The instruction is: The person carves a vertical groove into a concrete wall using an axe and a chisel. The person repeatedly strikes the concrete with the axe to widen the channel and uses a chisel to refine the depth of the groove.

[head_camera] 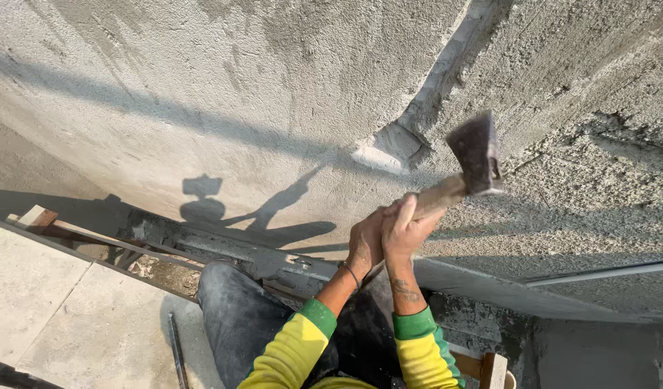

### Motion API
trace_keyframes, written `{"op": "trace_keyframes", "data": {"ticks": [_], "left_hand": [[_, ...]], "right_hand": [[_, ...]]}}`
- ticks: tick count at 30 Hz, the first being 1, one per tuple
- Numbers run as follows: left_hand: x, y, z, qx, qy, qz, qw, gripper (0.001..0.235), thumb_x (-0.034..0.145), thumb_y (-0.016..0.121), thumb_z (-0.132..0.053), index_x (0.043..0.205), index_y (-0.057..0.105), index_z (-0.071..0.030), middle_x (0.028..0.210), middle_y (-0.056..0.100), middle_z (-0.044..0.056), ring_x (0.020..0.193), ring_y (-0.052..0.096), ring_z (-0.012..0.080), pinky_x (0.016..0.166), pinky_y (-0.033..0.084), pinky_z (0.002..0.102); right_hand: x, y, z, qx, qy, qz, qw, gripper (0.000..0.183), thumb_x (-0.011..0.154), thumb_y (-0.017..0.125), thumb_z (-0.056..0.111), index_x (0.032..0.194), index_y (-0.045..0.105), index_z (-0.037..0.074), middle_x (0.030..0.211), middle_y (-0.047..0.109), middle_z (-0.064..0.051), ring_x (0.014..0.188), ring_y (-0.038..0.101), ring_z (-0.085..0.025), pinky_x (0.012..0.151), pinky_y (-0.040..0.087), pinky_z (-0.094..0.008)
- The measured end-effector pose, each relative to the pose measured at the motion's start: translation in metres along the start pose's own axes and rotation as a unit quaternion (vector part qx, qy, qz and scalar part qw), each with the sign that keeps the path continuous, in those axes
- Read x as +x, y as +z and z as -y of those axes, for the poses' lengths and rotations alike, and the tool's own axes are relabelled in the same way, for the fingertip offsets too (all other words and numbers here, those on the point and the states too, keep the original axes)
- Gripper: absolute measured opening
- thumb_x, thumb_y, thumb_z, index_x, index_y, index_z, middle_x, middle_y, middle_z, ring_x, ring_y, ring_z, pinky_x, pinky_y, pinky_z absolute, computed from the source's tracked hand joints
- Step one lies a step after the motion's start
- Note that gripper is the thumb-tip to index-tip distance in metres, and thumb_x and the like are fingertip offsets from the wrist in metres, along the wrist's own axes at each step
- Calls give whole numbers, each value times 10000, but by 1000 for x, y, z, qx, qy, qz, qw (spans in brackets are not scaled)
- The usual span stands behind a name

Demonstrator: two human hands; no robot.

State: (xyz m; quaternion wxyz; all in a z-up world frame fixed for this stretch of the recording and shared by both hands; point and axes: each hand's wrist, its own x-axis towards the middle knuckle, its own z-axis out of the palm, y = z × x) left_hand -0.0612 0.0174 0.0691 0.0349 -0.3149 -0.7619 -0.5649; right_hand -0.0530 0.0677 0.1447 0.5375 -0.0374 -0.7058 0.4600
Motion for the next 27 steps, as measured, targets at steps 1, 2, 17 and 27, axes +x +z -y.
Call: {"op": "trace_keyframes", "data": {"ticks": [1, 2, 17, 27], "left_hand": [[-12, 5, 7, 38, -50, 9, 998, 338, 909, 697, -206, 1187, 568, -63, 995, 716, 226, 929, 686, 430, 729, 541, 505], [-20, 8, 14, 47, -112, 12, 992, 329, 923, 695, -204, 1188, 566, -59, 990, 715, 225, 925, 688, 426, 727, 539, 504], [-55, 32, 51, -1, -264, -8, 964, 313, 917, 698, -291, 1115, 596, -72, 1016, 721, 232, 1010, 675, 446, 789, 533, 521], [-178, -64, 37, -117, -108, 370, 915, 480, 906, 730, -358, 1260, 629, -50, 1194, 692, 190, 1108, 688, 327, 934, 553, 430]], "right_hand": [[3, 14, -12, -169, -3, 63, 984, 175, 1142, 581, 119, 1218, 476, 1, 1016, 578, -127, 844, 581, -214, 770, 520, -344], [-3, 14, -13, -168, 0, 68, 984, 175, 1142, 581, 119, 1218, 476, 1, 1016, 578, -127, 844, 581, -214, 770, 520, -344], [-37, 10, -74, -167, 192, 134, 958, 236, 1078, 686, 185, 1113, 525, 16, 823, 605, -115, 701, 571, -201, 632, 499, -353], [-158, -101, -53, -7, 489, 163, 857, 160, 967, 638, 111, 1051, 583, -13, 717, 581, -131, 517, 541, -145, 471, 472, -299]]}}
